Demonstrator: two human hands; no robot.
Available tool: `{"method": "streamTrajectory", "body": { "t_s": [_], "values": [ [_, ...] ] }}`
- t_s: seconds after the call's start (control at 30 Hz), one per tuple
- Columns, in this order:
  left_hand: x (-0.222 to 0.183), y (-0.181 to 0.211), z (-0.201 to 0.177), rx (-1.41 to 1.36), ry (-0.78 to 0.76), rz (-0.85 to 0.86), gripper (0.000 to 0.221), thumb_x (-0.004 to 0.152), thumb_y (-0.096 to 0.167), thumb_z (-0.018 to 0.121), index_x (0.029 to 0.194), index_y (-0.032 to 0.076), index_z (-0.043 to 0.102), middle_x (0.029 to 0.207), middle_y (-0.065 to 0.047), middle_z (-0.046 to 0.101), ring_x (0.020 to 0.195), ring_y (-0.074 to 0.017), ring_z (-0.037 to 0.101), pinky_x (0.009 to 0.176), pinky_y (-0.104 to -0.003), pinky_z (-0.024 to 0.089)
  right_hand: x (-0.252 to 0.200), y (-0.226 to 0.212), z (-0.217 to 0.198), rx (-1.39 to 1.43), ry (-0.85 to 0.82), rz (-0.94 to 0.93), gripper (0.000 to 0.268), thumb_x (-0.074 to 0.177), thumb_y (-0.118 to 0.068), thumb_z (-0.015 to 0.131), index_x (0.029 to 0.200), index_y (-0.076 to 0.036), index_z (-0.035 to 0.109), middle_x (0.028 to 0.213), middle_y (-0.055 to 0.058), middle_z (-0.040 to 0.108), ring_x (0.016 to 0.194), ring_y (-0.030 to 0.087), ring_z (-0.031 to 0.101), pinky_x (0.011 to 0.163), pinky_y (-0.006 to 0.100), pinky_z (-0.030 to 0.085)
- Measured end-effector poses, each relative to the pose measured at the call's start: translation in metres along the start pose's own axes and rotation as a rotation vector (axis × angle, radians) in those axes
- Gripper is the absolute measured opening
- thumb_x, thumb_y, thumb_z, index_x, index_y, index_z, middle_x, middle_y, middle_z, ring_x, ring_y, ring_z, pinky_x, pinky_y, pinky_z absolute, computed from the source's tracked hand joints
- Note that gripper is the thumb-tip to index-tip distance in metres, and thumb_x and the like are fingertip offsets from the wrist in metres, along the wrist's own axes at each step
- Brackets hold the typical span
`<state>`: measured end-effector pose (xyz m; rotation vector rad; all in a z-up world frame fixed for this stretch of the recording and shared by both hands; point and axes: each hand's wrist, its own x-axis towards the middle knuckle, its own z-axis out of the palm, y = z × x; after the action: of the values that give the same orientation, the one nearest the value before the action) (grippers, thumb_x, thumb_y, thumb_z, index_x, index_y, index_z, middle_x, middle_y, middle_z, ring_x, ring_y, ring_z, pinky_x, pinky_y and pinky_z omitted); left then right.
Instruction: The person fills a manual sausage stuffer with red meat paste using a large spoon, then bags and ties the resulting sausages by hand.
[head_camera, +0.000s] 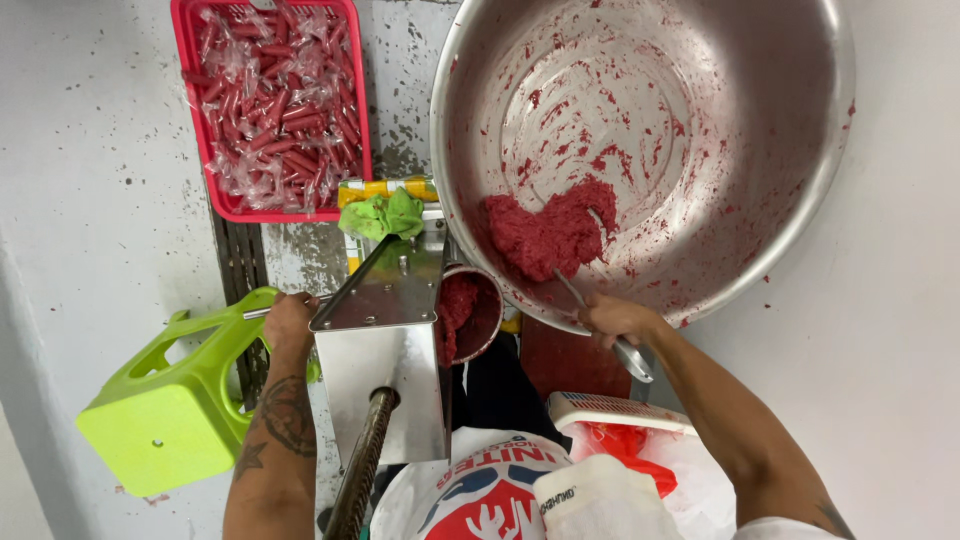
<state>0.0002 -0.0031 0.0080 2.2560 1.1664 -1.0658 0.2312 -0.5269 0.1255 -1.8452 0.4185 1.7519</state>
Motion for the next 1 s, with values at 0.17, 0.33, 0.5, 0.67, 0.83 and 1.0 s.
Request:
{"method": "streamTrajectory", "body": {
  "t_s": [0.17,0.33,0.5,0.67,0.83,1.0],
  "values": [
    [-0.005,0.004,-0.005,0.039,-0.027,0.009,0.038,0.105,0.036,0.05,0.126,0.019,0.077,0.123,-0.023,0.065,0.115,-0.0506,0.068,0.099,-0.056,0.056,-0.031,0.032,-0.008,0.476,-0.217,0.108,0.016,0.097,-0.015,0.051,0.083,-0.009,0.046,0.062,-0.003,0.033,0.045,0.009,0.032,0.032,0.021,0.023],
    [-0.014,0.004,-0.007,0.029,-0.013,0.007,0.034,0.105,0.031,0.058,0.127,0.015,0.077,0.12,-0.025,0.067,0.113,-0.0499,0.069,0.097,-0.057,0.055,-0.101,0.043,0.001,0.575,-0.174,0.113,0.017,0.101,-0.013,0.063,0.091,-0.012,0.049,0.063,-0.006,0.028,0.047,0.006,0.026,0.03,0.017,0.022],
    [0.011,-0.002,0.0,0.003,-0.004,-0.035,0.031,0.101,0.038,0.064,0.124,0.024,0.078,0.122,-0.02,0.068,0.112,-0.0477,0.069,0.096,-0.06,0.055,-0.141,0.065,0.002,0.495,-0.151,0.051,0.012,0.102,-0.013,0.064,0.095,-0.009,0.055,0.062,-0.002,0.029,0.045,0.01,0.031,0.028,0.021,0.028],
    [-0.016,0.023,-0.023,0.028,-0.039,-0.045,0.02,0.105,0.026,0.064,0.117,0.021,0.079,0.115,-0.017,0.072,0.099,-0.0359,0.072,0.087,-0.05,0.061,-0.198,-0.008,0.039,-0.11,-0.055,0.089,0.028,0.105,-0.034,0.05,0.118,-0.016,0.068,0.07,-0.001,0.034,0.056,0.013,0.032,0.046,0.029,0.031],
    [0.003,0.0,0.004,0.086,0.034,0.065,0.033,0.105,0.039,0.059,0.125,0.021,0.077,0.12,-0.02,0.068,0.112,-0.0492,0.069,0.097,-0.054,0.056,-0.104,-0.017,0.136,-0.575,0.152,-0.146,0.041,0.101,-0.043,0.048,0.113,-0.005,0.056,0.092,0.03,0.071,0.095,0.05,0.073,0.076,0.056,0.061],
    [0.003,0.005,-0.003,0.081,0.02,0.055,0.033,0.104,0.035,0.056,0.124,0.021,0.078,0.12,-0.02,0.068,0.111,-0.049,0.069,0.097,-0.053,0.057,-0.113,-0.015,0.149,-0.488,0.307,-0.174,0.049,0.105,-0.056,0.038,0.11,-0.012,0.06,0.085,0.02,0.073,0.09,0.042,0.076,0.071,0.05,0.064]
  ]
}}
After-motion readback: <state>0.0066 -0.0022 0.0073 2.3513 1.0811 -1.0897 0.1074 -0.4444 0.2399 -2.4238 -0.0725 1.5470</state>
